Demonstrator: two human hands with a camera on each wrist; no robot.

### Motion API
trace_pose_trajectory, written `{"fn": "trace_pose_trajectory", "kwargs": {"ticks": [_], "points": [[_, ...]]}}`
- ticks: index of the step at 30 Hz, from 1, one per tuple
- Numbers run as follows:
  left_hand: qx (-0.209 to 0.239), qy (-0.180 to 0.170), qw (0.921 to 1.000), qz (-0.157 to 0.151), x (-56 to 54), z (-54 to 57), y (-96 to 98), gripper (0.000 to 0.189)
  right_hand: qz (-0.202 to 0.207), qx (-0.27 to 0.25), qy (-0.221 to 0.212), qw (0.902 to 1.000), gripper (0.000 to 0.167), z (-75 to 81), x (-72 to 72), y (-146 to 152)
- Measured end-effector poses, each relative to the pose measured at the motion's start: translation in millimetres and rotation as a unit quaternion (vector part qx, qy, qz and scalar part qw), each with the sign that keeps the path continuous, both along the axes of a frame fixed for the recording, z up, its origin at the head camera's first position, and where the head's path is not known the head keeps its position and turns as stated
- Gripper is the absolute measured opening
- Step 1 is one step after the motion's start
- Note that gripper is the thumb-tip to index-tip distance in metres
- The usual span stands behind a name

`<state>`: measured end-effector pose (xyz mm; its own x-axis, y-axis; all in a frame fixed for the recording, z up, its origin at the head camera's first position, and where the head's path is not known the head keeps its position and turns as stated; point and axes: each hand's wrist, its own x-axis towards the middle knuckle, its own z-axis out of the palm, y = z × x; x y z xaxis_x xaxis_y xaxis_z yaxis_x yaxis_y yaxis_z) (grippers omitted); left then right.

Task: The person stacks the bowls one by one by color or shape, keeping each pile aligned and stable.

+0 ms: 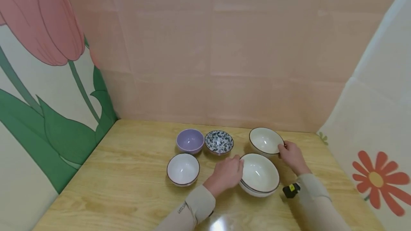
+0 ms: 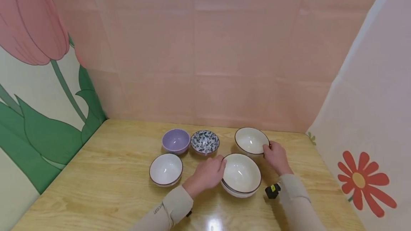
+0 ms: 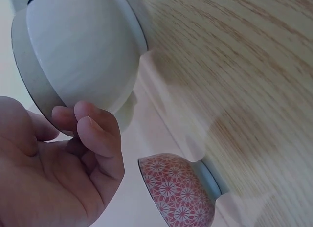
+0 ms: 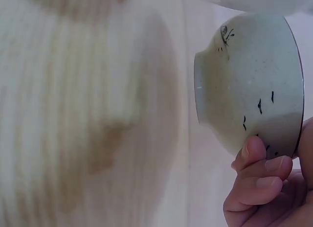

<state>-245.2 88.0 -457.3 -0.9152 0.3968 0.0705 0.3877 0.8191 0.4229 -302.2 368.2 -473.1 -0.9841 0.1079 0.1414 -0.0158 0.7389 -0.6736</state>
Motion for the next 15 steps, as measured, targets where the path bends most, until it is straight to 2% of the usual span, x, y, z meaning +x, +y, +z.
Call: {"fn": "trace_pose_trajectory", "kwargs": {"ticks": [5,15], "points": [[0.019,-0.019,0.9996,0.005,0.9,-2.0,1.2,0.043,-0.011,-0.005,0.018,0.9998,0.033,9.4,6.1,4],[0.033,-0.028,0.9990,0.011,0.5,-1.3,0.8,0.046,-0.007,-0.004,-0.005,1.0000,0.042,29.4,21.9,3]]}}
